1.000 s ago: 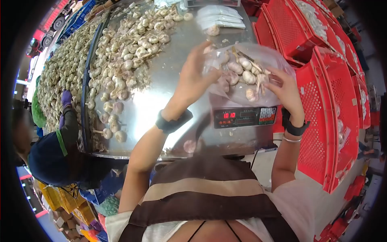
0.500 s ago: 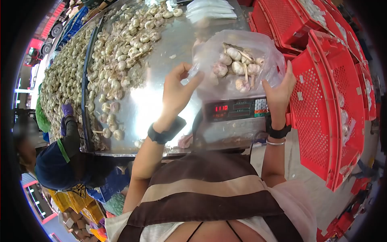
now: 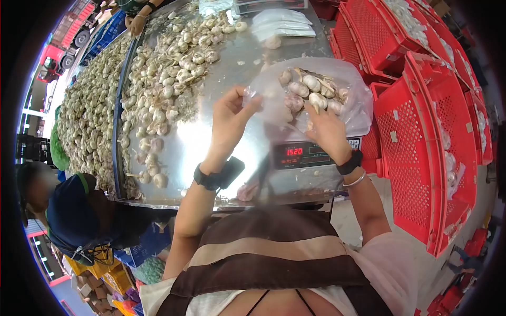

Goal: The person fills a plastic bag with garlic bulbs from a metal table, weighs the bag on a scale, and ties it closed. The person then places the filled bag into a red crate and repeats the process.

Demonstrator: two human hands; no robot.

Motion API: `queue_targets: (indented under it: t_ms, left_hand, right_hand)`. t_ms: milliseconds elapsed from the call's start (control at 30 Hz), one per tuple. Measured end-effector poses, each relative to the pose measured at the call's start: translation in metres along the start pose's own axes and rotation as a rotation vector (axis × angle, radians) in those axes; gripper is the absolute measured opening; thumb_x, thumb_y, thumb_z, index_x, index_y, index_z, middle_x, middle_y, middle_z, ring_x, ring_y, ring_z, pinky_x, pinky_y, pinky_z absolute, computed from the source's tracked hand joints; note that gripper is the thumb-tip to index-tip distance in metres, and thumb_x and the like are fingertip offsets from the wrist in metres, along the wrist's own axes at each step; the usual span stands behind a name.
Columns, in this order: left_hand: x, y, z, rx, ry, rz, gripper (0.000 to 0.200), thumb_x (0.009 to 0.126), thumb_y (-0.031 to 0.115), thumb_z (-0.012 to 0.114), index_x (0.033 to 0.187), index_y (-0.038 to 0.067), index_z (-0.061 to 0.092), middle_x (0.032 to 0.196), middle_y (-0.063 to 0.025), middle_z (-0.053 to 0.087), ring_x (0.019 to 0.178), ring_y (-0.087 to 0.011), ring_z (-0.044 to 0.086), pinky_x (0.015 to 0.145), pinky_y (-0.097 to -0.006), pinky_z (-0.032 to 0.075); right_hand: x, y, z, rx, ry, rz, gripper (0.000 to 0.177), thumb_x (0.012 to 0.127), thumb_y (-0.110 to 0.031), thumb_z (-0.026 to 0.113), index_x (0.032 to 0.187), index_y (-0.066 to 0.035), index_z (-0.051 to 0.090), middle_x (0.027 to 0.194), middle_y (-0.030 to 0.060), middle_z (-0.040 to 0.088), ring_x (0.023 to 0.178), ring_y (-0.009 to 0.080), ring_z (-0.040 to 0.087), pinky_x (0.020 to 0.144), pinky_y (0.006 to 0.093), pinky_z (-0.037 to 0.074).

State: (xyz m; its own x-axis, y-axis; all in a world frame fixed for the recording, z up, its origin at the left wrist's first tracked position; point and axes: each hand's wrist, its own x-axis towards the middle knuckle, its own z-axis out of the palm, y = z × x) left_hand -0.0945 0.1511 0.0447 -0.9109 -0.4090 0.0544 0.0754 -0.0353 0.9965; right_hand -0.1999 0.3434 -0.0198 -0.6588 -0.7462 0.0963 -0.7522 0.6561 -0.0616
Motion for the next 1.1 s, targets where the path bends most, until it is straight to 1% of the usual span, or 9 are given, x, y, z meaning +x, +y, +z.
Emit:
queue_targets:
  t_ms: [67, 200, 333, 433, 500, 700, 933, 1000, 1100]
  left_hand:
    - [-0.002, -0.003, -0.004, -0.017, -0.016, 0.001, 0.009, 0.081, 0.007, 0.059, 0.086, 0.001, 0.056, 0.082, -0.003, 0.06, 0.075, -0.008, 0.055, 0.069, -0.0211, 0.043]
    - [-0.001, -0.011, -0.006, -0.009, 0.009, 0.003, 0.011, 0.08, 0.007, 0.059, 0.088, 0.0, 0.056, 0.083, -0.0035, 0.06, 0.076, -0.0077, 0.054, 0.068, -0.0206, 0.042]
    - [0.008, -0.019, -0.007, 0.177, -0.056, -0.015, 0.021, 0.077, 0.011, 0.064, 0.093, 0.0, 0.055, 0.085, -0.0027, 0.059, 0.077, -0.009, 0.054, 0.071, -0.0223, 0.043]
    - [0.008, -0.021, -0.006, 0.366, -0.081, 0.073, 0.026, 0.076, 0.012, 0.066, 0.096, 0.0, 0.054, 0.088, -0.0019, 0.058, 0.078, -0.0099, 0.054, 0.074, -0.0246, 0.043]
    - [0.006, -0.018, -0.002, 0.475, -0.051, 0.152, 0.031, 0.072, 0.016, 0.069, 0.096, 0.002, 0.056, 0.09, -0.0038, 0.059, 0.082, -0.0125, 0.055, 0.077, -0.0277, 0.043]
    - [0.011, -0.014, 0.028, 0.659, -0.048, 0.4, 0.04, 0.064, 0.023, 0.073, 0.099, 0.008, 0.057, 0.101, -0.0112, 0.054, 0.096, -0.0243, 0.049, 0.081, -0.0348, 0.04]
    - [0.051, -0.073, 0.074, 1.135, -0.293, 0.784, 0.044, 0.062, 0.026, 0.071, 0.1, 0.01, 0.055, 0.102, -0.0134, 0.051, 0.098, -0.0265, 0.047, 0.086, -0.0381, 0.035]
    - [0.063, -0.078, 0.079, 1.322, -0.572, 0.529, 0.03, 0.069, 0.018, 0.065, 0.095, 0.008, 0.054, 0.091, -0.0129, 0.056, 0.09, -0.0251, 0.053, 0.085, -0.0391, 0.035]
    - [0.048, -0.026, 0.066, 0.793, -0.439, 0.441, 0.02, 0.079, 0.007, 0.05, 0.097, 0.002, 0.054, 0.092, -0.0122, 0.059, 0.087, -0.0225, 0.056, 0.082, -0.0342, 0.04]
  right_hand:
    - [-0.002, 0.001, -0.024, 0.252, -0.193, 0.166, 0.062, 0.065, -0.02, 0.069, 0.119, -0.005, 0.042, 0.093, 0.0155, 0.057, 0.088, 0.0302, 0.053, 0.074, 0.0398, 0.043]
    - [-0.025, -0.012, -0.058, 0.661, 0.344, 0.153, 0.053, 0.068, -0.018, 0.07, 0.115, -0.006, 0.048, 0.101, 0.015, 0.057, 0.095, 0.0257, 0.054, 0.081, 0.0353, 0.042]
    - [-0.04, -0.075, -0.067, 1.223, -0.17, -0.072, 0.047, 0.068, -0.021, 0.07, 0.108, -0.002, 0.053, 0.112, 0.0125, 0.053, 0.102, 0.0241, 0.052, 0.087, 0.0328, 0.04]
    - [-0.04, -0.069, -0.046, 0.883, 0.13, -0.214, 0.052, 0.064, -0.016, 0.074, 0.109, -0.005, 0.053, 0.108, 0.0099, 0.055, 0.096, 0.0213, 0.053, 0.087, 0.0321, 0.04]
    - [-0.037, -0.043, -0.057, 0.95, 0.247, 0.183, 0.048, 0.064, -0.013, 0.073, 0.107, -0.003, 0.054, 0.108, 0.0138, 0.054, 0.103, 0.0278, 0.048, 0.088, 0.0353, 0.038]
    - [-0.023, 0.009, -0.041, 0.16, 0.832, 0.391, 0.056, 0.062, -0.012, 0.074, 0.112, -0.002, 0.051, 0.105, 0.0175, 0.052, 0.104, 0.0346, 0.045, 0.088, 0.0373, 0.037]
    - [-0.023, 0.072, -0.016, 0.593, 0.644, 0.552, 0.042, 0.069, -0.01, 0.069, 0.107, -0.002, 0.053, 0.082, 0.0105, 0.058, 0.074, 0.025, 0.056, 0.071, 0.0327, 0.045]
    - [-0.025, 0.081, -0.042, 0.694, 0.635, 0.624, 0.033, 0.073, -0.008, 0.066, 0.103, -0.001, 0.055, 0.077, 0.0069, 0.059, 0.068, 0.0191, 0.056, 0.065, 0.0296, 0.045]
    - [-0.024, 0.09, -0.081, 1.338, 0.906, 0.409, 0.014, 0.078, 0.001, 0.058, 0.092, 0.002, 0.057, 0.083, 0.0043, 0.059, 0.072, 0.0078, 0.054, 0.063, 0.0204, 0.043]
